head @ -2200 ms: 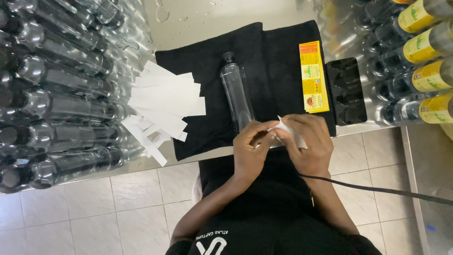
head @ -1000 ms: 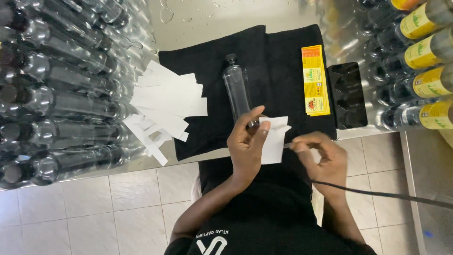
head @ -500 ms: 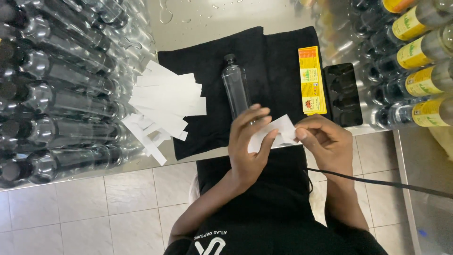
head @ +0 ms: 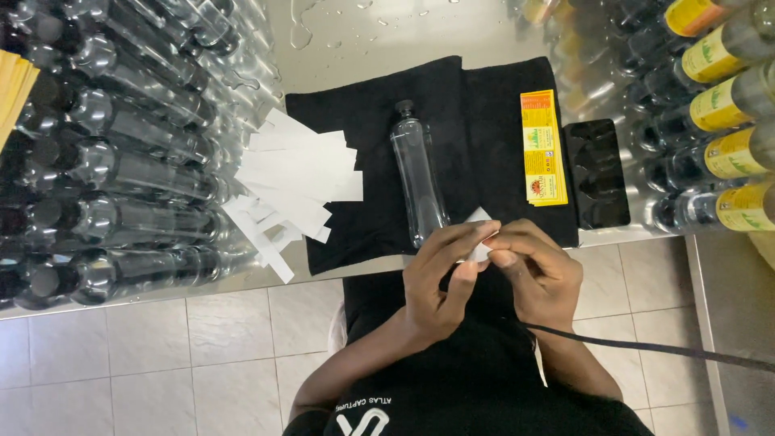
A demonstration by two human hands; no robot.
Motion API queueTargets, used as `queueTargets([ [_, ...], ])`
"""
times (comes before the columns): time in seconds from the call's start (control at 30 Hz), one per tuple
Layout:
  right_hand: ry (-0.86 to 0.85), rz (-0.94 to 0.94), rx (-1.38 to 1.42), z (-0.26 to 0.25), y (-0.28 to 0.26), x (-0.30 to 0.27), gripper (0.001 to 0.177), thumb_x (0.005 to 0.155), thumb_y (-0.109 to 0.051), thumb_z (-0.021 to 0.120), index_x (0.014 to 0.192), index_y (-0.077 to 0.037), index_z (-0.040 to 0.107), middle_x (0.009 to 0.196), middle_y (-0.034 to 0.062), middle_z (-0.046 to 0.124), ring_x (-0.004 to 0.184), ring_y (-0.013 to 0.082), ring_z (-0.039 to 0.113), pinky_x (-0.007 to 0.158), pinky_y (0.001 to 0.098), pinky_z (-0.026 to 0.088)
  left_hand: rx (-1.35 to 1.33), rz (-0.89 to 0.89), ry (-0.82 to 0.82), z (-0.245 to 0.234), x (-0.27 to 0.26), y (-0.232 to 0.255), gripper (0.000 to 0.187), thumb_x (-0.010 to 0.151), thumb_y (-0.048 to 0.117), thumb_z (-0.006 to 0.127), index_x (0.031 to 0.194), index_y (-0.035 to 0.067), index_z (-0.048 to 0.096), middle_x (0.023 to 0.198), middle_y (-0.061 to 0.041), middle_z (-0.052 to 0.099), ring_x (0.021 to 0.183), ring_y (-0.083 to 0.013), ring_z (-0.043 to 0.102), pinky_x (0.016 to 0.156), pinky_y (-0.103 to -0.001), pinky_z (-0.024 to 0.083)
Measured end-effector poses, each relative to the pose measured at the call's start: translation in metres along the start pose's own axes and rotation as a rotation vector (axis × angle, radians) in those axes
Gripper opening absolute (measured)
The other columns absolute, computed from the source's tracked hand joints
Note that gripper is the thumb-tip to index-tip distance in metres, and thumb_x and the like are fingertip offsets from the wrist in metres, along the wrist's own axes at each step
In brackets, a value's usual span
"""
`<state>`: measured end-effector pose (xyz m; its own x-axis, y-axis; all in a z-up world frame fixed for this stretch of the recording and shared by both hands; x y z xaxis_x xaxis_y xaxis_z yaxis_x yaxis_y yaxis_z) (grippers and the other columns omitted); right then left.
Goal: Manually applying adhesive labels to plastic bottles at a production station
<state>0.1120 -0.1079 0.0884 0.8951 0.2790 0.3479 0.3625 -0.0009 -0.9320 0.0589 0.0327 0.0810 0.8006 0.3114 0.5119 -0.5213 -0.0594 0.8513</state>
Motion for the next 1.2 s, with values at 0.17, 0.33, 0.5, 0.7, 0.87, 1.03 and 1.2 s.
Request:
queueTargets([
  [0.17,0.026,-0.072,-0.069,0.010,-0.009,-0.001,0.018,0.102,-0.008,0.072,0.097,0.006,0.082,0.079,0.0166,0.071,0.069,0.0232,0.062,0.069,0.0381,0.055,0.040,0.052,0.057,-0.007,-0.006,-0.003,0.047,0.105,0.031,0.074,0.135,-0.005,0.072,0.127,-0.026,0.076,0.110,-0.0461,0.077,0.089,-0.051,0.063],
  [0.33,0.033,-0.039,-0.038,0.021,-0.004,0.001,0.013,0.098,-0.004,0.074,0.097,0.007,0.081,0.079,0.0192,0.074,0.067,0.0280,0.073,0.062,0.0410,0.060,0.016,-0.157,0.149,-0.025,0.007,-0.015,0.032,0.113,0.025,0.060,0.116,-0.001,0.080,0.105,-0.024,0.081,0.087,-0.0451,0.078,0.073,-0.040,0.063],
  [0.5,0.090,-0.015,0.042,0.001,0.038,-0.007,0.016,0.106,-0.006,0.070,0.104,0.010,0.075,0.084,0.0232,0.069,0.075,0.0306,0.073,0.065,0.0444,0.063,0.245,-0.340,0.353,-0.086,0.017,-0.049,0.032,0.112,0.029,0.062,0.106,0.003,0.080,0.090,-0.027,0.079,0.095,-0.0410,0.079,0.065,-0.040,0.056],
  [0.7,0.328,0.079,0.175,-0.043,0.059,0.001,0.029,0.116,-0.033,0.069,0.135,-0.013,0.060,0.132,0.0121,0.070,0.109,0.0193,0.072,0.087,0.0306,0.066,0.096,-0.546,0.762,-0.227,0.049,-0.073,0.029,0.111,0.028,0.055,0.113,0.011,0.078,0.113,-0.011,0.087,0.101,-0.0204,0.085,0.074,-0.026,0.065],
  [0.87,0.417,-0.029,0.062,-0.071,0.058,0.016,0.045,0.115,-0.047,0.071,0.138,-0.011,0.058,0.144,0.0134,0.065,0.138,0.0335,0.074,0.087,0.0329,0.066,1.142,-0.259,0.539,-0.299,0.069,-0.099,0.051,0.112,0.029,0.073,0.156,0.008,0.056,0.160,-0.018,0.060,0.151,-0.0386,0.055,0.121,-0.053,0.052],
  [1.03,0.204,-0.318,-0.348,-0.043,0.034,0.030,0.027,0.122,-0.024,0.059,0.124,0.003,0.060,0.125,0.0235,0.070,0.119,0.0371,0.074,0.095,0.0474,0.064,0.972,-0.218,0.409,-0.199,0.062,-0.044,0.033,0.110,0.037,0.066,0.134,0.014,0.069,0.139,-0.010,0.064,0.128,-0.0283,0.062,0.100,-0.046,0.060],
  [1.2,-0.446,-0.442,-0.298,0.041,0.018,0.025,0.030,0.113,-0.014,0.046,0.119,-0.009,0.075,0.132,0.0158,0.078,0.131,0.0469,0.070,0.105,0.0584,0.056,-0.379,-0.703,0.025,-0.090,0.012,-0.104,0.079,0.106,0.067,0.051,0.151,0.002,0.055,0.136,-0.029,0.066,0.121,-0.0404,0.072,0.093,-0.051,0.065],
])
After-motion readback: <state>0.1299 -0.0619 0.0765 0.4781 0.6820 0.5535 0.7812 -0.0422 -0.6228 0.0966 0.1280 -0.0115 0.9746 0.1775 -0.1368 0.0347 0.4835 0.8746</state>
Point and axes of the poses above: each hand's wrist, its own x-axis towards the middle knuckle, its own z-axis out of the palm, y = z × x, the point moved 9 cm from there along x, towards the middle knuckle
